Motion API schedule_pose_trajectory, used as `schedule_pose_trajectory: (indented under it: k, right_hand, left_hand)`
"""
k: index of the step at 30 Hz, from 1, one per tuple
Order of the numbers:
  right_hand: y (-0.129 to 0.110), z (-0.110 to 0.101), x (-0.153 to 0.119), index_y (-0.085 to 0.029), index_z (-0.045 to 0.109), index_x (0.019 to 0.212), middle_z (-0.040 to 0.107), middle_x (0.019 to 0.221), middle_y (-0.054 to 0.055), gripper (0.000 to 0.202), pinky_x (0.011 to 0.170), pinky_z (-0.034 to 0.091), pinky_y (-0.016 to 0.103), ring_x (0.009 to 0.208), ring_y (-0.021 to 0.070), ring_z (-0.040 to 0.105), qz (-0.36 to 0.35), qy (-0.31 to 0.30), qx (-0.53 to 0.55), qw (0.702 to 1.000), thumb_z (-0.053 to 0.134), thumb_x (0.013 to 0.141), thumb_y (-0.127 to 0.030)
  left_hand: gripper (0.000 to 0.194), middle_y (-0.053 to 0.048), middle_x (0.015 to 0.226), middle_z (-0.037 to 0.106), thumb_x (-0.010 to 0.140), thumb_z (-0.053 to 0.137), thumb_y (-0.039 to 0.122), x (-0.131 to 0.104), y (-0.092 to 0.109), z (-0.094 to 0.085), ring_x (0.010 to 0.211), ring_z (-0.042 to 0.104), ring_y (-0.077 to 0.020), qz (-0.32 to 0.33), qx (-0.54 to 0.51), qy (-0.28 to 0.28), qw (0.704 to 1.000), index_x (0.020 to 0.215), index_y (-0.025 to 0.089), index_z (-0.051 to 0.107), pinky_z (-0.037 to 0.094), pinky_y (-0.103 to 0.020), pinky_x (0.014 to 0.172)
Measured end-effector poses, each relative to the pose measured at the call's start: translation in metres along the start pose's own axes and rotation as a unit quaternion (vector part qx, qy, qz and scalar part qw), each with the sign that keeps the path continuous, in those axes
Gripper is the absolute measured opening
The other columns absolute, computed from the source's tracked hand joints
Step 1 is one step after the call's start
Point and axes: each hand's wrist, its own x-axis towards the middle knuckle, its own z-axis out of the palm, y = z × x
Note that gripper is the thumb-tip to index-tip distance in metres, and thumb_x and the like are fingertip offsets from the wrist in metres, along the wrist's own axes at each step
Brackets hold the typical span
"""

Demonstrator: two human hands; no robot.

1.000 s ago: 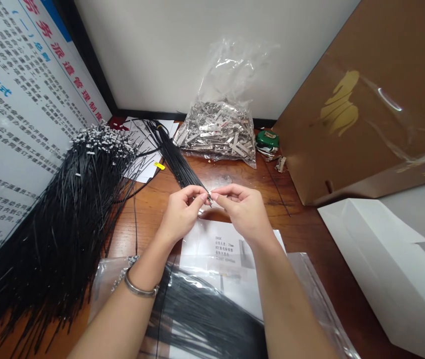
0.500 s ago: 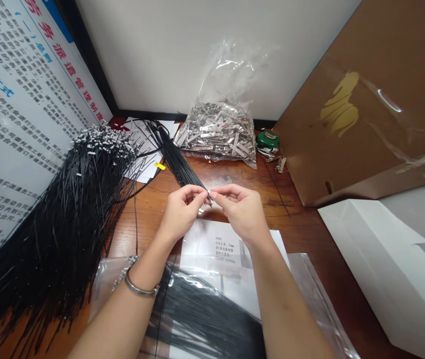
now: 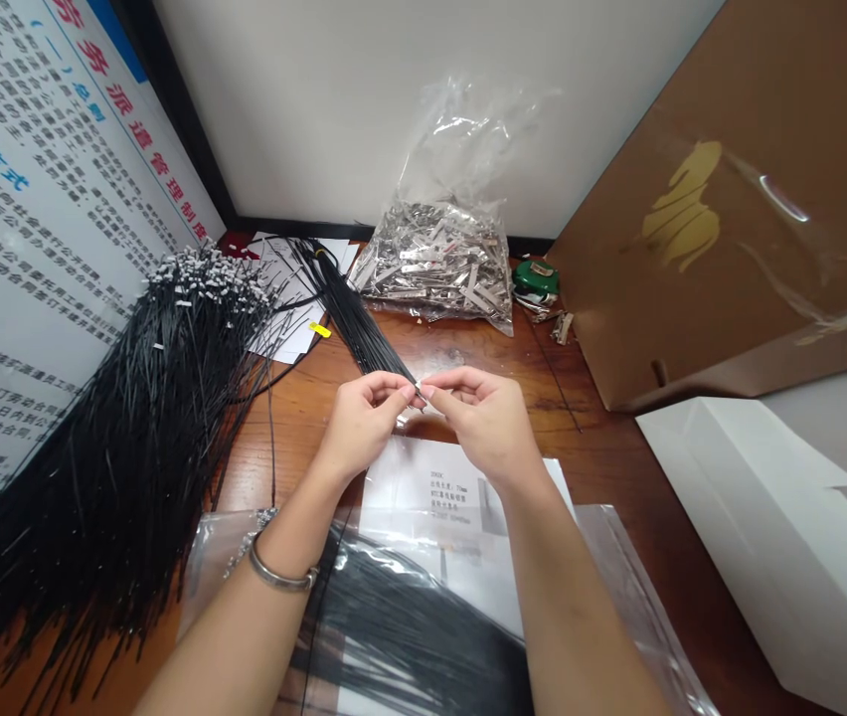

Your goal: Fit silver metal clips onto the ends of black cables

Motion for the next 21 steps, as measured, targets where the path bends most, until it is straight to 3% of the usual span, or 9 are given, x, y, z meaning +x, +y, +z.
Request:
schedule_pose_trajectory:
  k: [14, 21]
  right_hand:
    - [-0.0025, 0.0004, 0.0002, -0.017, 0.068, 0.066, 0.072, 0.064, 0.005, 0.011, 0.066, 0.056, 0.033, 0.062, 0.018, 0.069, 0.021, -0.016, 0.019, 0.999, 0.074, 0.061, -0.024]
    - [-0.0002, 0.0008, 0.0012, -0.016, 0.068, 0.068, 0.073, 0.066, 0.005, 0.011, 0.065, 0.054, 0.031, 0.064, 0.0185, 0.069, 0.002, -0.005, -0.002, 1.0, 0.073, 0.063, -0.025]
  left_hand:
    - [0.016, -0.005, 0.066, 0.069, 0.071, 0.07, 0.028, -0.0005, -0.0008, -0.0011, 0.059, 0.061, -0.0121, 0.0, 0.007, -0.007, 1.0, 0.07, 0.013, 0.065, 0.045, -0.023, 0.057]
    - [0.022, -0.005, 0.066, 0.069, 0.069, 0.073, 0.033, 0.0001, 0.0002, 0.0, 0.06, 0.062, -0.0135, -0.008, -0.003, 0.004, 1.0, 0.07, 0.012, 0.066, 0.047, -0.025, 0.059]
